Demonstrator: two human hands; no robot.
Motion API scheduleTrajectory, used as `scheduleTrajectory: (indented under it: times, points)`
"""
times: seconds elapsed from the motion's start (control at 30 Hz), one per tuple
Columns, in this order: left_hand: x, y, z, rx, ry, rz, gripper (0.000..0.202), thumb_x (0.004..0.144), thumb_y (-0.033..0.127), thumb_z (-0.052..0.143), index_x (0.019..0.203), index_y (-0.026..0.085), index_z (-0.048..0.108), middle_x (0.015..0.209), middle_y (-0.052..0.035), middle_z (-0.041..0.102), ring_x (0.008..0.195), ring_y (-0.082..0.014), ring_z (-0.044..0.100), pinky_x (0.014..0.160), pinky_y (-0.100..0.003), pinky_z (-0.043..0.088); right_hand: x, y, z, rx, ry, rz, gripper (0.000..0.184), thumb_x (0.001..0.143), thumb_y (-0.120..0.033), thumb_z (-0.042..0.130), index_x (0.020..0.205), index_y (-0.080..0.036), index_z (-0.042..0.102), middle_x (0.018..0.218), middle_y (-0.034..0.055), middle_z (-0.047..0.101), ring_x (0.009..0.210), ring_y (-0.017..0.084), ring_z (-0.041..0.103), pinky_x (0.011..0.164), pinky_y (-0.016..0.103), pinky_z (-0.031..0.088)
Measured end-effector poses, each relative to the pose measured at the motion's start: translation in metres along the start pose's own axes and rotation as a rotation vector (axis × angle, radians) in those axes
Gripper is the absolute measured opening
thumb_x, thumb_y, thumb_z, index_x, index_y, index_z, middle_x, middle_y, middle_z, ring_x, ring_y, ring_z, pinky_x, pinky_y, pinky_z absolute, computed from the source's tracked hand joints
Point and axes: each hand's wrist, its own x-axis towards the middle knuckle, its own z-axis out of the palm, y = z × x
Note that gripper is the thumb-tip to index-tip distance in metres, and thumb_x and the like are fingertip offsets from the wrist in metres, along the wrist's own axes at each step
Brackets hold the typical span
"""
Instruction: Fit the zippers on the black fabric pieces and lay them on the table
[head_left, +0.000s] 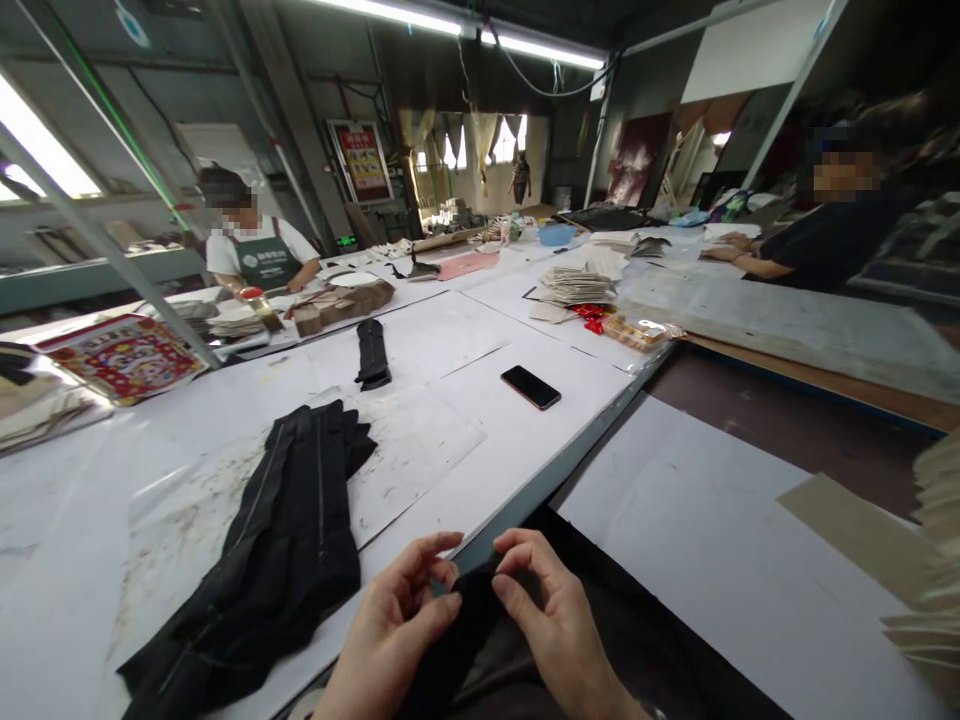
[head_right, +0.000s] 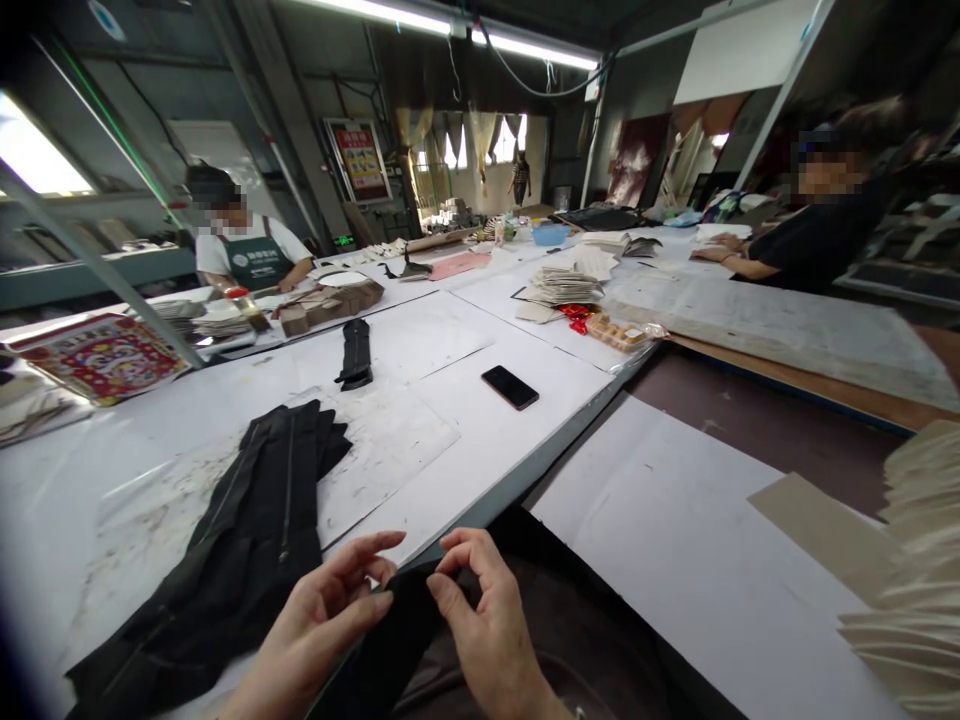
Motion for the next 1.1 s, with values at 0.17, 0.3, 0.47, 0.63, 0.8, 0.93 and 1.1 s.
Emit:
scheduleTrajectory:
  times: [0.17,0.3,0.47,0.63,0.8,0.93,1.1]
  points:
    - [-0.009,0.007,-0.007,0.031,-0.02,-0.047,0.045,0.075,0.029,0.074,0.118,0.022,0.066,0.086,-0.0008,0.059,0.05,-0.0055,0.042,0.047,-0.019,0.032,0.005,-0.003,0.004,0.048,-0.074,0.012,0.025,0.089,-0.039,0.057,0.074,-0.019,0.057,0.103,0.0075,0.065,0.089,0.02,0.061,0.078,0.03,0.047]
    - [-0.011,0.014,-0.007,0.023,-0.057,-0.066,0.046,0.078,0.042,0.072,0.118,0.021,0.065,0.09,-0.0018,0.057,0.044,-0.0048,0.048,0.041,-0.019,0.034,0.007,-0.007,0.006,0.08,-0.11,0.043,0.026,0.088,-0.038,0.058,0.072,-0.019,0.056,0.096,0.0069,0.066,0.08,0.018,0.06,0.071,0.028,0.047]
    - [-0.008,0.021,-0.006,0.086,-0.022,-0.047,0.046,0.076,0.051,0.074,0.108,0.018,0.069,0.076,0.0017,0.054,0.044,-0.0056,0.048,0.04,-0.018,0.034,0.004,-0.01,0.009,0.071,-0.131,0.031,0.022,0.089,-0.034,0.057,0.073,-0.019,0.056,0.097,0.006,0.066,0.083,0.018,0.06,0.074,0.027,0.047]
    - [-0.007,0.02,-0.005,0.084,0.038,-0.055,0.051,0.071,0.051,0.077,0.108,0.017,0.068,0.07,0.0031,0.054,0.044,-0.0054,0.043,0.04,-0.017,0.036,0.001,-0.009,0.012,-0.012,-0.094,-0.065,0.019,0.088,-0.028,0.058,0.071,-0.019,0.055,0.093,0.005,0.067,0.082,0.017,0.062,0.074,0.026,0.047]
    - [-0.008,0.021,-0.001,0.111,0.076,-0.063,0.051,0.069,0.048,0.078,0.107,0.015,0.069,0.067,0.0035,0.054,0.045,-0.0058,0.042,0.041,-0.017,0.034,0.0,-0.005,0.015,-0.036,-0.019,-0.137,0.017,0.086,-0.023,0.062,0.071,-0.02,0.056,0.088,0.0034,0.068,0.083,0.017,0.064,0.075,0.024,0.047]
    - [-0.009,0.021,-0.001,0.146,0.085,-0.061,0.049,0.071,0.047,0.074,0.107,0.015,0.068,0.067,0.0035,0.053,0.046,-0.0067,0.041,0.042,-0.018,0.032,-0.002,-0.004,0.014,-0.017,-0.015,-0.148,0.013,0.084,-0.021,0.062,0.072,-0.02,0.058,0.089,0.0037,0.069,0.084,0.017,0.065,0.075,0.024,0.048]
    - [-0.01,0.022,-0.003,0.217,0.112,-0.032,0.043,0.073,0.04,0.071,0.108,0.015,0.068,0.067,0.003,0.054,0.054,-0.0095,0.043,0.05,-0.021,0.035,-0.004,-0.003,0.013,0.017,-0.061,-0.087,0.011,0.086,-0.022,0.06,0.075,-0.019,0.06,0.084,0.0032,0.067,0.078,0.016,0.062,0.071,0.024,0.047]
